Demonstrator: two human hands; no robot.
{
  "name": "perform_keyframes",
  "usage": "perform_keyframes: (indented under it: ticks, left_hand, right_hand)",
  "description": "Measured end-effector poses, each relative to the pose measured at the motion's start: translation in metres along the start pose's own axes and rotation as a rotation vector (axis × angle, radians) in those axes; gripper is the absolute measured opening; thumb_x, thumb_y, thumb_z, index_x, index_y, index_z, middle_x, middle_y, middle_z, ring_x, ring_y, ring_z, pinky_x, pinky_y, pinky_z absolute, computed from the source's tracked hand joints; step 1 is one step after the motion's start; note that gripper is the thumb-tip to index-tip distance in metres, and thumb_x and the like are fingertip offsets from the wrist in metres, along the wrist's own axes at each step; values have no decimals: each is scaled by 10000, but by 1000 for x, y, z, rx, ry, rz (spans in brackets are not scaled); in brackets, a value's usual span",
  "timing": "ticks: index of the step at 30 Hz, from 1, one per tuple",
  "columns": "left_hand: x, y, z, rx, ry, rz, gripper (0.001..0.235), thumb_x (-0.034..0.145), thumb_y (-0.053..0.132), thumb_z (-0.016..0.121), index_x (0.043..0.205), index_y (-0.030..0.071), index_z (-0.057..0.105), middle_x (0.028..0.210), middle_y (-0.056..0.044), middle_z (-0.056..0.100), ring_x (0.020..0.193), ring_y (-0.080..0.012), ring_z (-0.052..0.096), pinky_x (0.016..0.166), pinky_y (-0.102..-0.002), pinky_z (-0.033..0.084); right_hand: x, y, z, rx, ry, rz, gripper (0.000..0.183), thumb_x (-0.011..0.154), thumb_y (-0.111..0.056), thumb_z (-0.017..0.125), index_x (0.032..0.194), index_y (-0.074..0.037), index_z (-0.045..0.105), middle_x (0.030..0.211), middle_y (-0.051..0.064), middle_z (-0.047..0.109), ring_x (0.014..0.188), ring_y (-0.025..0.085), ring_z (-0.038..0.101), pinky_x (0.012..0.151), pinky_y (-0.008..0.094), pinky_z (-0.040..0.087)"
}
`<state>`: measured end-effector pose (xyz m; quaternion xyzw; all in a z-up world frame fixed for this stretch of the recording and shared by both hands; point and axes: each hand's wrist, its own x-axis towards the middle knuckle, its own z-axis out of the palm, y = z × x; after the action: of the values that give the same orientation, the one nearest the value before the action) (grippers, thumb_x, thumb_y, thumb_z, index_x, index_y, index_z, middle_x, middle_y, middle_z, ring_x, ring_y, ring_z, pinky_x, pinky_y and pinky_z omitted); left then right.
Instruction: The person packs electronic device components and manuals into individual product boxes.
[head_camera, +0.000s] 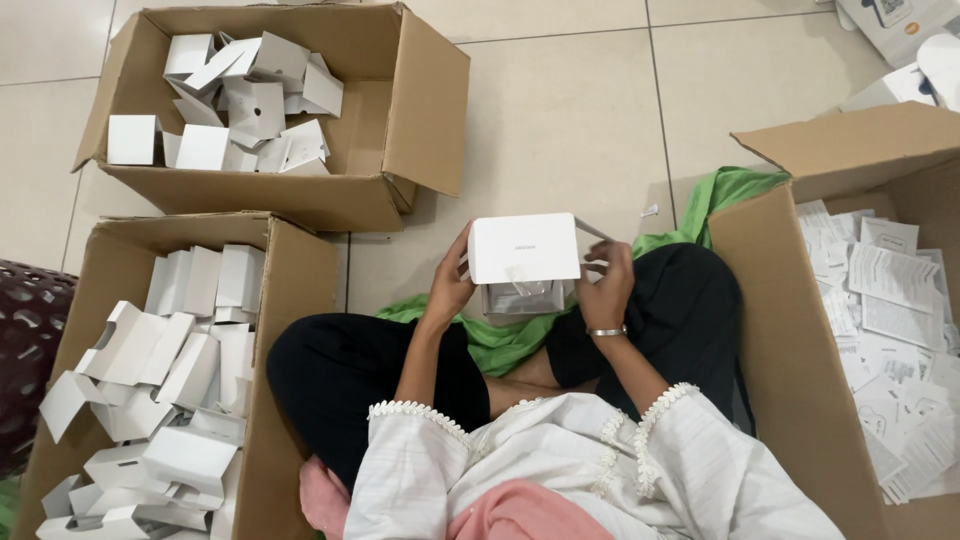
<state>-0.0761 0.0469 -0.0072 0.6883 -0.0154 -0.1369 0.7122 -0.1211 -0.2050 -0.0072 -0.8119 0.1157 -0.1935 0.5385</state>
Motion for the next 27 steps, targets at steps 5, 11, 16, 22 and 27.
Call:
perform_keyframes:
  ticks: [5, 11, 16, 22, 27]
  left_hand:
    - [-4, 6, 4, 74, 31, 90, 888, 860, -180, 631, 1606, 201, 338, 1612, -92, 437, 1462, -236, 442, 1157, -396, 457]
    - [-5, 2, 7, 65, 82, 52, 838, 870, -129, 679, 1585, 176, 367, 1560, -94, 499, 1418, -237, 484, 1139, -413, 460]
    - [-1, -3, 7, 112, 109, 39, 790, 892, -65, 696, 1578, 166, 379, 1542, -93, 500, 1389, -246, 506, 1151, -417, 460]
    - [-1, -5, 5, 20, 128, -17, 688, 929, -23, 672, 1552, 109, 412, 1487, -184, 539, 1369, -294, 529, 1121, -417, 477]
    - [3, -17, 2, -44, 122, 44, 635, 951, -37, 628, 1537, 89, 418, 1484, -151, 545, 1351, -281, 539, 1113, -419, 474]
  right_hand:
    - [4, -13, -11, 119, 182, -93, 471, 771, 162, 689, 1189, 29, 521, 1248, 159, 533, 1113, 283, 628, 947, 385, 601]
    - [2, -24, -13, 123, -59, -123, 430, 852, 160, 659, 1255, 23, 598, 1229, 151, 706, 1193, 262, 695, 1046, 382, 546]
    - [1, -27, -12, 210, -108, -60, 408, 862, 137, 669, 1243, 11, 598, 1223, 131, 707, 1168, 227, 710, 1018, 345, 592]
    - [-1, -30, -10, 278, -179, -44, 429, 854, 114, 701, 1251, 11, 574, 1240, 129, 681, 1195, 224, 685, 966, 357, 615]
    - [-1, -36, -8, 253, -229, -36, 438, 846, 97, 721, 1246, 10, 568, 1227, 126, 690, 1192, 218, 690, 943, 359, 635]
